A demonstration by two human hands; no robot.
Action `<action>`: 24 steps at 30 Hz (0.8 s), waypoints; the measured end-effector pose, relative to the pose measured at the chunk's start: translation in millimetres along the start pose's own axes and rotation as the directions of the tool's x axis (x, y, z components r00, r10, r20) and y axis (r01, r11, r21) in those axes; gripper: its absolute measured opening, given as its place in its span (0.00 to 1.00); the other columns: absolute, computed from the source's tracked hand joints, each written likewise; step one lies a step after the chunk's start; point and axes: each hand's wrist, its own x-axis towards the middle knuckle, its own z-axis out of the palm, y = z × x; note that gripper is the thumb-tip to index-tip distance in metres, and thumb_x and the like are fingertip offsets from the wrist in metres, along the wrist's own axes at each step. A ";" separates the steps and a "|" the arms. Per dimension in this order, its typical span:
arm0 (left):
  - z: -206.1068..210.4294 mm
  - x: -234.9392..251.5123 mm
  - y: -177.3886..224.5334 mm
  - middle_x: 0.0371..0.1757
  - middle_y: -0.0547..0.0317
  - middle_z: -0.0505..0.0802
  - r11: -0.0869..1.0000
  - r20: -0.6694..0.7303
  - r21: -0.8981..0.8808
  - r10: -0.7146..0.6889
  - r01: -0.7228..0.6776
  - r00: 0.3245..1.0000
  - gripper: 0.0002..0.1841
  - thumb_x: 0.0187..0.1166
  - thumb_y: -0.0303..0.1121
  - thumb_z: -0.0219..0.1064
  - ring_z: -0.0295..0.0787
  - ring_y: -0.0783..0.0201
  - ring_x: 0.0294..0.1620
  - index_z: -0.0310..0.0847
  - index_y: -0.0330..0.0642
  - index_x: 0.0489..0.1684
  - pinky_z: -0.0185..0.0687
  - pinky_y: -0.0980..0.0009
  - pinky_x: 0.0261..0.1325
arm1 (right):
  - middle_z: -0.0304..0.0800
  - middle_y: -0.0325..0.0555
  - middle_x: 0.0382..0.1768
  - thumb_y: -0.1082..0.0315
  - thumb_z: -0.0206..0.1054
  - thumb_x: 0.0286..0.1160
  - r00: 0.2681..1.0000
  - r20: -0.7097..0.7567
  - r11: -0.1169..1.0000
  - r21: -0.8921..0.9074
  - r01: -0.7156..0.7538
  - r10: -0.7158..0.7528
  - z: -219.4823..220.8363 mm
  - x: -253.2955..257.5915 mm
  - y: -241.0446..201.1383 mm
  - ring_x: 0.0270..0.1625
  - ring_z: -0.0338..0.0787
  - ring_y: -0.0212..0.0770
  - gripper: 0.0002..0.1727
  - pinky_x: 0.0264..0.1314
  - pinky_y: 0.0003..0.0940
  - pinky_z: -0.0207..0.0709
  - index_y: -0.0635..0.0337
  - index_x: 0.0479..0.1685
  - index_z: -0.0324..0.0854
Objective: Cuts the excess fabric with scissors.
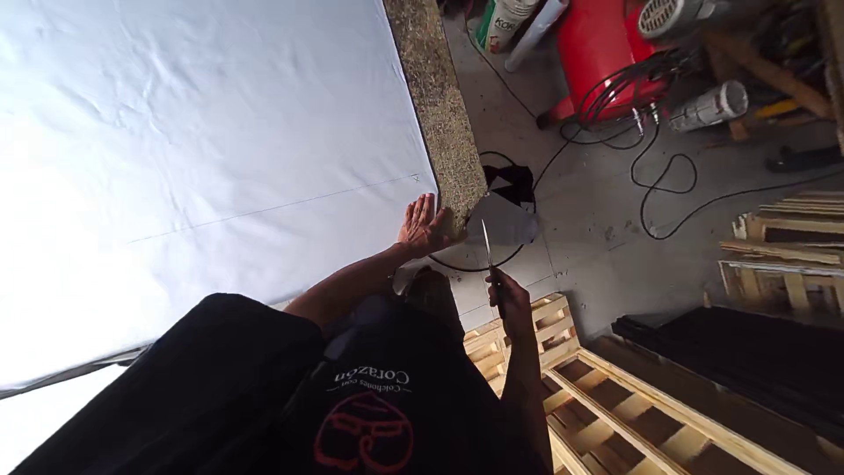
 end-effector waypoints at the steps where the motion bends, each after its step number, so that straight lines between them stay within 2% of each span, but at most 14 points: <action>1: 1.6 3.2 2.0 0.96 0.30 0.42 0.999 -0.030 -0.020 -0.032 0.031 0.999 0.46 0.78 0.72 0.46 0.29 0.34 0.98 0.50 0.61 0.97 0.25 0.33 0.93 | 0.91 0.48 0.52 0.67 0.67 0.76 0.998 0.064 1.000 -0.025 0.006 -0.004 -4.5 32.1 -6.2 0.35 0.87 0.31 0.26 0.35 0.28 0.83 0.70 0.73 0.78; 4: 7.0 10.6 7.9 0.96 0.29 0.47 0.992 -0.113 -0.061 -0.116 0.109 0.987 0.45 0.80 0.71 0.45 0.34 0.33 0.97 0.53 0.59 0.97 0.30 0.32 0.92 | 0.91 0.47 0.54 0.66 0.66 0.76 0.963 0.265 0.992 -0.124 -0.013 0.045 -8.9 130.1 -18.9 0.40 0.88 0.32 0.25 0.41 0.29 0.85 0.68 0.72 0.78; 6: 7.7 17.8 12.7 0.95 0.30 0.50 0.984 -0.175 -0.084 -0.167 0.154 0.970 0.42 0.81 0.69 0.46 0.37 0.33 0.97 0.56 0.59 0.96 0.33 0.31 0.92 | 0.91 0.45 0.54 0.66 0.66 0.77 0.902 0.420 0.984 -0.178 -0.031 0.104 -10.0 195.3 -27.4 0.43 0.89 0.31 0.25 0.44 0.28 0.84 0.68 0.72 0.78; 10: 6.9 46.7 22.5 0.96 0.33 0.49 0.939 -0.218 -0.142 -0.339 0.314 0.915 0.38 0.85 0.67 0.46 0.34 0.34 0.97 0.55 0.64 0.96 0.28 0.30 0.92 | 0.92 0.42 0.51 0.65 0.66 0.75 0.681 0.706 0.954 -0.299 0.035 0.196 -8.9 319.6 -61.4 0.40 0.87 0.29 0.24 0.39 0.23 0.81 0.67 0.69 0.81; 13: 10.0 63.7 37.4 0.97 0.36 0.48 0.878 -0.255 -0.181 -0.477 0.443 0.841 0.36 0.87 0.65 0.45 0.32 0.37 0.98 0.54 0.66 0.96 0.26 0.31 0.92 | 0.92 0.39 0.49 0.65 0.65 0.76 0.482 0.812 0.914 -0.402 0.054 0.328 -0.2 380.0 -90.9 0.36 0.85 0.27 0.23 0.36 0.21 0.78 0.63 0.69 0.81; 15: 16.0 72.5 46.3 0.97 0.38 0.49 0.852 -0.309 -0.178 -0.524 0.493 0.794 0.37 0.88 0.64 0.43 0.35 0.39 0.98 0.55 0.61 0.96 0.29 0.33 0.93 | 0.91 0.37 0.48 0.62 0.66 0.76 0.364 0.844 0.889 -0.451 0.086 0.393 10.6 406.6 -103.2 0.34 0.84 0.25 0.23 0.35 0.20 0.78 0.61 0.70 0.81; 18: 25.5 79.1 55.4 0.98 0.46 0.53 0.828 -0.366 -0.166 -0.556 0.535 0.747 0.41 0.90 0.63 0.39 0.39 0.46 0.99 0.59 0.40 0.92 0.33 0.39 0.95 | 0.89 0.37 0.48 0.61 0.65 0.78 0.230 0.865 0.864 -0.483 0.142 0.445 31.9 428.5 -109.8 0.34 0.83 0.25 0.24 0.35 0.19 0.77 0.61 0.72 0.80; 20: 28.3 77.9 56.1 0.98 0.47 0.53 0.832 -0.394 -0.142 -0.545 0.536 0.740 0.42 0.90 0.63 0.38 0.41 0.49 0.99 0.58 0.35 0.92 0.36 0.44 0.96 | 0.90 0.39 0.48 0.63 0.64 0.80 0.189 0.870 0.855 -0.486 0.181 0.455 45.1 433.1 -110.5 0.33 0.82 0.26 0.24 0.34 0.20 0.77 0.61 0.74 0.79; 24: 30.9 75.7 54.4 0.97 0.47 0.54 0.862 -0.475 -0.135 -0.489 0.488 0.732 0.41 0.91 0.62 0.40 0.43 0.50 0.98 0.59 0.35 0.91 0.38 0.48 0.96 | 0.90 0.40 0.47 0.65 0.62 0.82 0.151 0.874 0.840 -0.485 0.243 0.461 58.5 436.2 -115.5 0.31 0.81 0.26 0.24 0.33 0.20 0.76 0.60 0.76 0.79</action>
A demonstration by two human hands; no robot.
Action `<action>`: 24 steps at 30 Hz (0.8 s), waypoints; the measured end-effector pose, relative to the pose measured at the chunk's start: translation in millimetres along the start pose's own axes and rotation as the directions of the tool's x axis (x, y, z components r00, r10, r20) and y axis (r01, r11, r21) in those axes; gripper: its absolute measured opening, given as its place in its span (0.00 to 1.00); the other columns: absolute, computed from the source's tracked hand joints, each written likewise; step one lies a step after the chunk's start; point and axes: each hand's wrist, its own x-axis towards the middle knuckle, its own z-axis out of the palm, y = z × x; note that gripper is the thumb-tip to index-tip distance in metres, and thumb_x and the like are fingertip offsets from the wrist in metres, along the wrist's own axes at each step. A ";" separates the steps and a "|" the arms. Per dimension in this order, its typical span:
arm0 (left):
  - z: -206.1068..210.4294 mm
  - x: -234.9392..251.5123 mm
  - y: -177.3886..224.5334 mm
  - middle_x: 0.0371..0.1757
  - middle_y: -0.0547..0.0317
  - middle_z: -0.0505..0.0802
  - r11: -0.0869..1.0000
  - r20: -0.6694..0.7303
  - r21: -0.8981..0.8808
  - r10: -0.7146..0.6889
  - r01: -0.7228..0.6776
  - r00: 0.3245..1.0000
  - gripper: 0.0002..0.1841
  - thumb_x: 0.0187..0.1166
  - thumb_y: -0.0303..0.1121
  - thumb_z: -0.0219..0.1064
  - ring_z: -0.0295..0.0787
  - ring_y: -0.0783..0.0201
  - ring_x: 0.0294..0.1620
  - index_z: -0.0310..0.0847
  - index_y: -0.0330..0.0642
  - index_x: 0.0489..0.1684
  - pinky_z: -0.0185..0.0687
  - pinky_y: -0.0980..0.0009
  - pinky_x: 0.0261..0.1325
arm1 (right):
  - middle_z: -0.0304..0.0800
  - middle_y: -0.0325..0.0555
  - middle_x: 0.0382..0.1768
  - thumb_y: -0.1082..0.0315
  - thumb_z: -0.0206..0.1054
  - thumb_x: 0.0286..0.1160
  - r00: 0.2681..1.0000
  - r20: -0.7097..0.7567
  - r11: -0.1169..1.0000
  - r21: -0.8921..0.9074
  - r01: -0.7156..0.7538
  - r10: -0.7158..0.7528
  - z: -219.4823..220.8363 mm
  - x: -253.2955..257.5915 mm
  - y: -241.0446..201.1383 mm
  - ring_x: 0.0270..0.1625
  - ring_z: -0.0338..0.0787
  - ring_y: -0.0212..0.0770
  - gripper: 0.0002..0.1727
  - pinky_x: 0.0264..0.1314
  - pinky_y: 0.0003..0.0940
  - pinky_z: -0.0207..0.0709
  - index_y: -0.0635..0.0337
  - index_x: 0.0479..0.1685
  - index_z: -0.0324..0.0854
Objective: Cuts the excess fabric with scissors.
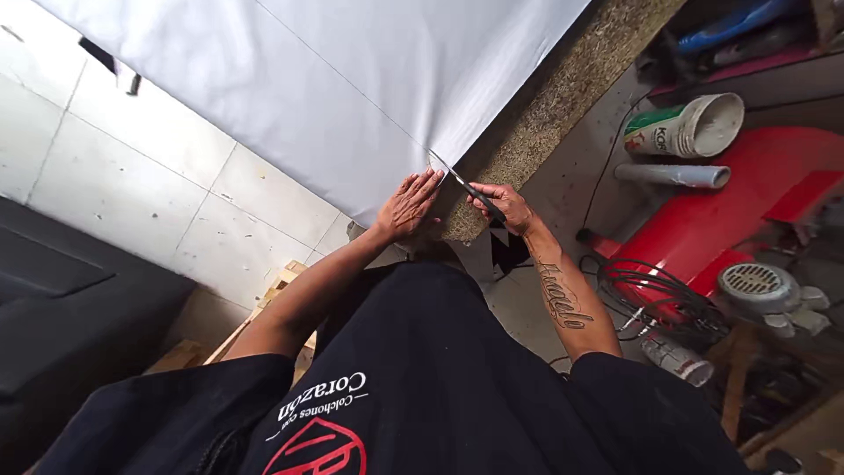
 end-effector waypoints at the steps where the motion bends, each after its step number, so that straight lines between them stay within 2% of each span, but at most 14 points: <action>1: 0.1 -0.6 -0.1 0.97 0.47 0.55 1.000 -0.024 -0.004 0.009 -0.009 1.000 0.40 0.91 0.61 0.41 0.44 0.50 0.98 0.61 0.36 0.91 0.39 0.49 0.96 | 0.91 0.40 0.48 0.65 0.63 0.82 1.000 0.003 1.000 -0.015 0.002 -0.002 -1.7 0.6 -1.4 0.32 0.81 0.26 0.24 0.33 0.20 0.76 0.60 0.76 0.80; 5: 1.8 -1.5 0.4 0.96 0.48 0.58 1.000 -0.077 0.000 0.028 -0.028 0.997 0.37 0.92 0.57 0.42 0.48 0.50 0.97 0.64 0.36 0.89 0.43 0.50 0.95 | 0.91 0.40 0.47 0.68 0.66 0.79 0.999 0.046 0.999 -0.053 0.001 0.001 -11.8 -4.0 -5.7 0.34 0.83 0.27 0.24 0.37 0.21 0.79 0.61 0.76 0.80; 9: 2.1 -1.6 -2.4 0.96 0.50 0.60 0.998 -0.109 -0.015 0.056 -0.058 0.992 0.35 0.92 0.55 0.43 0.49 0.52 0.97 0.66 0.37 0.88 0.42 0.52 0.96 | 0.92 0.39 0.46 0.70 0.68 0.77 0.999 0.037 0.998 -0.058 0.010 -0.008 -12.9 -11.5 -4.9 0.31 0.85 0.26 0.24 0.33 0.20 0.80 0.65 0.74 0.79; 14: 2.5 -2.5 -4.2 0.96 0.51 0.61 0.996 -0.133 -0.033 0.079 -0.084 0.988 0.35 0.93 0.54 0.44 0.51 0.54 0.97 0.63 0.36 0.89 0.43 0.54 0.96 | 0.90 0.39 0.49 0.66 0.66 0.81 0.999 0.027 0.998 -0.053 0.045 -0.044 6.8 14.9 -9.2 0.35 0.83 0.26 0.26 0.38 0.21 0.80 0.61 0.78 0.77; 17: 3.8 -2.8 -6.9 0.94 0.49 0.64 0.992 -0.166 -0.086 0.075 -0.091 0.983 0.33 0.93 0.52 0.45 0.54 0.54 0.96 0.66 0.35 0.87 0.46 0.54 0.95 | 0.91 0.41 0.49 0.68 0.68 0.78 0.998 0.035 0.994 -0.089 0.064 -0.061 9.2 22.4 -12.2 0.37 0.86 0.27 0.28 0.40 0.23 0.82 0.64 0.78 0.77; 19: 5.0 -3.0 -7.7 0.94 0.50 0.64 0.991 -0.171 -0.086 0.085 -0.100 0.982 0.33 0.93 0.52 0.44 0.53 0.55 0.96 0.65 0.36 0.88 0.45 0.55 0.96 | 0.92 0.40 0.47 0.71 0.69 0.76 0.998 0.030 0.995 -0.081 0.056 -0.054 5.2 18.4 -13.4 0.34 0.86 0.27 0.26 0.36 0.22 0.82 0.66 0.76 0.78; 21: 5.5 -2.9 -7.7 0.95 0.51 0.64 0.990 -0.175 -0.095 0.090 -0.108 0.980 0.33 0.94 0.51 0.44 0.53 0.55 0.96 0.65 0.36 0.88 0.45 0.55 0.96 | 0.92 0.40 0.47 0.71 0.69 0.77 0.998 0.035 0.996 -0.081 0.046 -0.043 4.0 17.6 -15.6 0.34 0.86 0.26 0.26 0.35 0.21 0.82 0.66 0.76 0.78; 24: 5.4 -3.2 -8.5 0.94 0.51 0.64 0.985 -0.188 -0.109 0.108 -0.130 0.976 0.32 0.93 0.49 0.44 0.53 0.55 0.96 0.65 0.36 0.88 0.44 0.56 0.96 | 0.90 0.40 0.50 0.68 0.65 0.80 0.996 0.046 0.991 -0.112 0.079 -0.075 14.8 30.1 -24.6 0.38 0.85 0.26 0.26 0.42 0.21 0.81 0.64 0.78 0.76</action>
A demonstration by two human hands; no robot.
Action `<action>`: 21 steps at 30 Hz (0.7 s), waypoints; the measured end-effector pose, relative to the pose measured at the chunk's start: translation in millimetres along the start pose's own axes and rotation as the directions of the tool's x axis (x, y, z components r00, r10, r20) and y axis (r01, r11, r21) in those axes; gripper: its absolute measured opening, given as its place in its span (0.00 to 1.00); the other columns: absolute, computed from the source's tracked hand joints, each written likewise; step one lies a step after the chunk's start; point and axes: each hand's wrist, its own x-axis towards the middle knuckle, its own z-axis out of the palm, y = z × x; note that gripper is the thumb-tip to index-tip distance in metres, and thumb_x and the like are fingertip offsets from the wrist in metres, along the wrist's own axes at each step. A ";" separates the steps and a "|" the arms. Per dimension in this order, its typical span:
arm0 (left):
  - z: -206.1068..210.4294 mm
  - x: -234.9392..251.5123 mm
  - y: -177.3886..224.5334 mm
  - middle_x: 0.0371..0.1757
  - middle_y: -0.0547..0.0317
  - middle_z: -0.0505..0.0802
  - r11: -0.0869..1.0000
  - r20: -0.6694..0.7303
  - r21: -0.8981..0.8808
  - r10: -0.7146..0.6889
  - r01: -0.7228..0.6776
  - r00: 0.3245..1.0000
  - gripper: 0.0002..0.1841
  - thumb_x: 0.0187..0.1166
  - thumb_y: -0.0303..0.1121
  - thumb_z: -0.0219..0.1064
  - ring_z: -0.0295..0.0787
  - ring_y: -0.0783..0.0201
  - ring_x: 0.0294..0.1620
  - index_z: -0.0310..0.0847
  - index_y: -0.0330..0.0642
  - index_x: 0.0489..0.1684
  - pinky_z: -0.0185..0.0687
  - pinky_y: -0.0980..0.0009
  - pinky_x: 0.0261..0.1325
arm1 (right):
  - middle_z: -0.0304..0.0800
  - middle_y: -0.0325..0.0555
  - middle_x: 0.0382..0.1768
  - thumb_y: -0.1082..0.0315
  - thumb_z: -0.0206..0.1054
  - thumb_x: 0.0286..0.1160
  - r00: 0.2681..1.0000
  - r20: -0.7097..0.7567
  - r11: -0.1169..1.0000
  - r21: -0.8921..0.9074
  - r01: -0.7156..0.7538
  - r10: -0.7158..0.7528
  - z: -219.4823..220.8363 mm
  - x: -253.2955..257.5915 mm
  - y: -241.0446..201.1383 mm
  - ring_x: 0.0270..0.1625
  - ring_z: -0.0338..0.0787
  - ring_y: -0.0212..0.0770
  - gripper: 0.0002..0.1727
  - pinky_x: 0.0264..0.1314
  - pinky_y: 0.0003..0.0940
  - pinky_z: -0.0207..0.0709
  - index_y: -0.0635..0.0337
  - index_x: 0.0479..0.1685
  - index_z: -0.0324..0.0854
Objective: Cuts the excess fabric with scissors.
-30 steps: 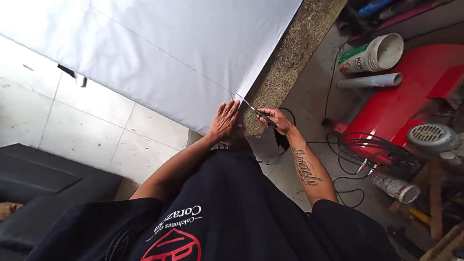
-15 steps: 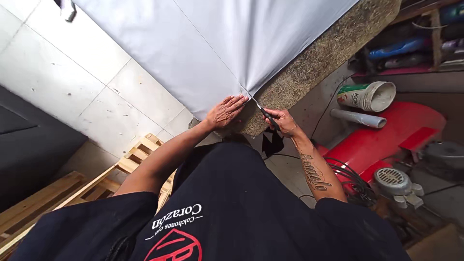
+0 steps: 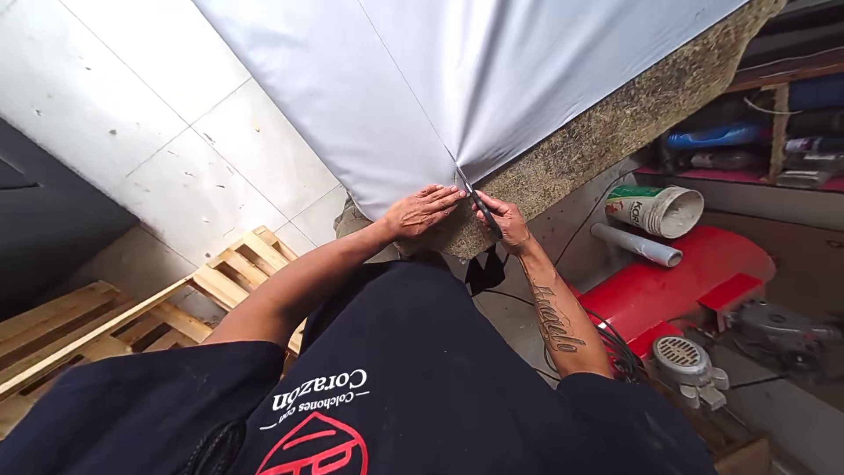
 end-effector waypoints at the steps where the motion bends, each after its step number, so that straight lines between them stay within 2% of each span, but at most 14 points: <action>1: 0.2 -0.4 -0.4 0.94 0.51 0.65 1.000 -0.007 -0.008 0.001 -0.001 1.000 0.31 0.93 0.48 0.44 0.53 0.55 0.96 0.66 0.36 0.88 0.44 0.57 0.96 | 0.90 0.41 0.51 0.68 0.65 0.80 1.000 -0.004 1.000 -0.010 0.003 -0.003 4.3 5.8 -4.3 0.40 0.85 0.26 0.27 0.44 0.22 0.81 0.64 0.79 0.76; 3: 0.1 -1.1 -1.8 0.94 0.50 0.65 1.000 -0.010 -0.026 -0.002 0.002 1.000 0.31 0.93 0.48 0.44 0.53 0.54 0.96 0.66 0.35 0.87 0.45 0.56 0.96 | 0.91 0.42 0.51 0.68 0.66 0.80 1.000 -0.002 1.000 -0.025 0.004 -0.005 8.5 12.9 -7.3 0.40 0.86 0.27 0.27 0.45 0.23 0.82 0.65 0.79 0.76; 7: 0.7 -1.4 -2.9 0.94 0.51 0.65 0.999 0.000 -0.035 -0.007 0.007 1.000 0.30 0.94 0.47 0.43 0.53 0.55 0.96 0.66 0.35 0.87 0.45 0.57 0.96 | 0.92 0.42 0.48 0.71 0.68 0.78 1.000 -0.002 1.000 -0.029 0.003 -0.003 3.2 10.2 -3.2 0.34 0.87 0.28 0.26 0.35 0.23 0.83 0.68 0.76 0.77; 13: 2.6 -1.8 -4.9 0.93 0.49 0.67 0.996 -0.051 -0.092 -0.008 0.003 0.999 0.28 0.93 0.42 0.45 0.55 0.55 0.96 0.68 0.34 0.86 0.45 0.58 0.96 | 0.92 0.42 0.56 0.70 0.66 0.79 0.999 -0.015 0.999 -0.029 0.043 -0.044 20.3 32.3 -21.3 0.41 0.87 0.25 0.27 0.45 0.22 0.83 0.68 0.78 0.75; 18: 5.6 0.2 -4.3 0.92 0.49 0.68 0.994 -0.027 -0.094 -0.055 0.053 0.998 0.29 0.93 0.42 0.44 0.57 0.53 0.95 0.68 0.33 0.85 0.48 0.56 0.95 | 0.92 0.43 0.50 0.73 0.67 0.77 0.998 -0.015 0.998 -0.027 0.054 -0.054 19.8 34.8 -20.6 0.36 0.87 0.28 0.26 0.39 0.24 0.84 0.69 0.76 0.77; 21: 4.3 0.5 -3.0 0.92 0.47 0.69 0.994 -0.018 -0.092 -0.064 0.063 0.998 0.29 0.93 0.41 0.43 0.59 0.52 0.94 0.68 0.32 0.85 0.49 0.56 0.94 | 0.91 0.40 0.50 0.71 0.65 0.79 0.999 -0.020 0.999 -0.029 0.043 -0.043 27.8 43.6 -31.0 0.37 0.86 0.26 0.26 0.42 0.23 0.83 0.67 0.77 0.76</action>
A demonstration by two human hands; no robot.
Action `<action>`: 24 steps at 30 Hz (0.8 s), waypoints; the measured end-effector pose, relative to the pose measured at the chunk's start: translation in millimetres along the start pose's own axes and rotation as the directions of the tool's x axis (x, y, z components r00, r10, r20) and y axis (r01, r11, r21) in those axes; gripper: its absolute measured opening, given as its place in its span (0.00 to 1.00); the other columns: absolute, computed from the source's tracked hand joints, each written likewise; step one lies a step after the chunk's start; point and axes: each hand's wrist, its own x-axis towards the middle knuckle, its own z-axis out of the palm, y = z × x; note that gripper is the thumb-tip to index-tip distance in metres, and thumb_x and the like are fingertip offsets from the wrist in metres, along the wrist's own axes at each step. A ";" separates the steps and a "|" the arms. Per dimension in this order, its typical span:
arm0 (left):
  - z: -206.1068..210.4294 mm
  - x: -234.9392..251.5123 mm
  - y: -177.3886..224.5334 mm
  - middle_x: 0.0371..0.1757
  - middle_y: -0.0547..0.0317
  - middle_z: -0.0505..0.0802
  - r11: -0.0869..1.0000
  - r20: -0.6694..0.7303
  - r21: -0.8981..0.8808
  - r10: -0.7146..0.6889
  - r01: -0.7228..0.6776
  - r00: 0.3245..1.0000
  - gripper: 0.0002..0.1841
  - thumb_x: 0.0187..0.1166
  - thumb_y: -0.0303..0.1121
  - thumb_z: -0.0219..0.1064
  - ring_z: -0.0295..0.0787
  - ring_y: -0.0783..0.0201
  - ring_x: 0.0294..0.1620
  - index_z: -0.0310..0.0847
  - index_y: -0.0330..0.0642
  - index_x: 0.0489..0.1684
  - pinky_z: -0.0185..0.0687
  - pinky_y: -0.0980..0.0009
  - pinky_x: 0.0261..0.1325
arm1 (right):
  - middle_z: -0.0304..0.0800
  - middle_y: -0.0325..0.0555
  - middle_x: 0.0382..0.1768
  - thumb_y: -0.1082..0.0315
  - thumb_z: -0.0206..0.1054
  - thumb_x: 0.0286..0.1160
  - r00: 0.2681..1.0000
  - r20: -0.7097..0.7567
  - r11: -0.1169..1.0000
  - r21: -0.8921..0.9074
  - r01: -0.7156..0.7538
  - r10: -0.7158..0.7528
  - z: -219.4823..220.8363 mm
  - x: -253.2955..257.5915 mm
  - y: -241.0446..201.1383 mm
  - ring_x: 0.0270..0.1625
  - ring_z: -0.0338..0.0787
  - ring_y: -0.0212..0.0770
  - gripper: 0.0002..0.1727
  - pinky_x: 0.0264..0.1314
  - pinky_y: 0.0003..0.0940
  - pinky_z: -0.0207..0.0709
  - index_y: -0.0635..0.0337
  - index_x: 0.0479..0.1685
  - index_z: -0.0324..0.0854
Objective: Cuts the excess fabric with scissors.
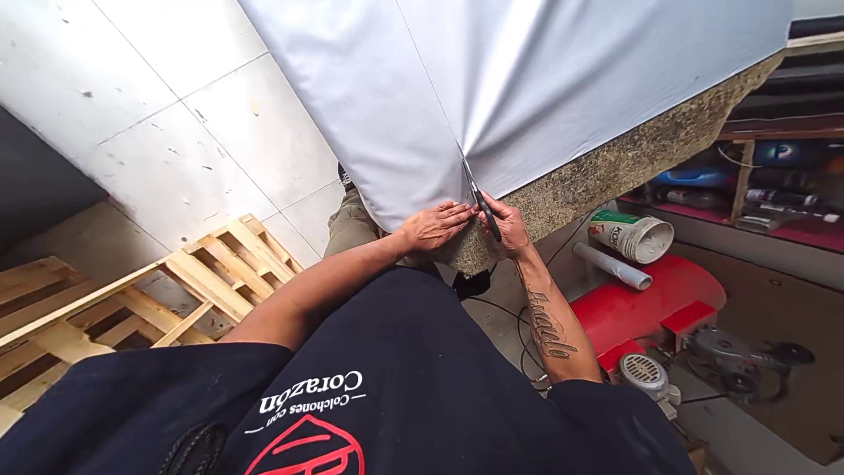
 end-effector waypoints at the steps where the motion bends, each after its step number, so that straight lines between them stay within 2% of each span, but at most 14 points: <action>1: -1.2 0.3 0.4 0.91 0.46 0.70 1.000 0.001 0.005 -0.001 0.001 1.000 0.28 0.94 0.41 0.43 0.61 0.51 0.93 0.69 0.31 0.84 0.50 0.55 0.94 | 0.91 0.40 0.49 0.70 0.64 0.80 1.000 -0.001 1.000 -0.010 0.008 -0.008 3.5 6.1 -4.4 0.38 0.85 0.26 0.26 0.43 0.23 0.82 0.67 0.78 0.75; 5: -3.2 0.6 0.1 0.89 0.44 0.72 1.000 -0.004 0.005 -0.009 0.009 1.000 0.28 0.94 0.40 0.43 0.63 0.50 0.92 0.70 0.32 0.83 0.51 0.54 0.94 | 0.92 0.42 0.47 0.72 0.67 0.78 1.000 -0.004 1.000 -0.016 0.021 -0.021 6.7 18.4 -5.8 0.35 0.86 0.29 0.26 0.38 0.24 0.83 0.69 0.77 0.76; 8: -2.6 0.5 1.1 0.90 0.44 0.70 1.000 0.009 0.009 -0.017 0.017 1.000 0.27 0.94 0.38 0.43 0.61 0.50 0.93 0.68 0.31 0.85 0.50 0.55 0.94 | 0.93 0.42 0.47 0.74 0.67 0.77 1.000 -0.008 1.000 0.003 0.013 -0.013 6.7 18.4 -6.9 0.34 0.87 0.29 0.26 0.35 0.24 0.83 0.69 0.75 0.77; 11: -3.2 0.5 1.0 0.91 0.44 0.69 1.000 0.010 0.008 -0.013 0.013 1.000 0.27 0.93 0.38 0.43 0.61 0.50 0.93 0.68 0.31 0.85 0.51 0.55 0.94 | 0.90 0.40 0.48 0.71 0.63 0.81 1.000 -0.008 0.999 0.031 0.021 -0.021 16.6 32.2 -19.4 0.35 0.84 0.28 0.27 0.38 0.24 0.81 0.66 0.80 0.74; 13: -4.3 0.3 1.0 0.92 0.44 0.68 1.000 0.002 0.004 -0.014 0.014 1.000 0.27 0.91 0.36 0.43 0.60 0.49 0.93 0.67 0.31 0.85 0.50 0.54 0.94 | 0.90 0.41 0.48 0.71 0.64 0.81 0.999 -0.019 0.999 0.017 0.037 -0.037 22.7 42.9 -25.2 0.36 0.84 0.28 0.27 0.40 0.24 0.81 0.65 0.80 0.74; 18: 2.7 -0.8 -1.6 0.90 0.44 0.71 1.000 -0.033 0.009 -0.006 0.006 0.999 0.27 0.89 0.32 0.43 0.62 0.48 0.92 0.68 0.32 0.85 0.52 0.53 0.93 | 0.92 0.42 0.46 0.75 0.66 0.77 0.998 -0.002 0.998 0.001 0.067 -0.067 21.0 46.9 -26.2 0.35 0.86 0.28 0.27 0.39 0.24 0.84 0.70 0.77 0.76; 22: 0.8 -0.2 -1.1 0.91 0.43 0.69 1.000 -0.009 -0.011 -0.006 0.006 1.000 0.27 0.90 0.32 0.42 0.61 0.47 0.93 0.67 0.31 0.85 0.52 0.52 0.93 | 0.89 0.40 0.49 0.69 0.64 0.80 0.999 0.016 0.999 0.001 0.036 -0.036 24.3 67.3 -38.8 0.33 0.82 0.27 0.28 0.36 0.23 0.80 0.61 0.81 0.74; 24: -1.7 -0.2 -0.6 0.91 0.43 0.68 1.000 0.019 -0.023 -0.014 0.015 1.000 0.27 0.90 0.33 0.43 0.60 0.47 0.93 0.66 0.31 0.86 0.51 0.51 0.94 | 0.90 0.40 0.49 0.70 0.66 0.79 1.000 0.015 1.000 -0.008 0.024 -0.024 27.4 76.9 -43.0 0.34 0.83 0.28 0.28 0.36 0.24 0.80 0.61 0.81 0.75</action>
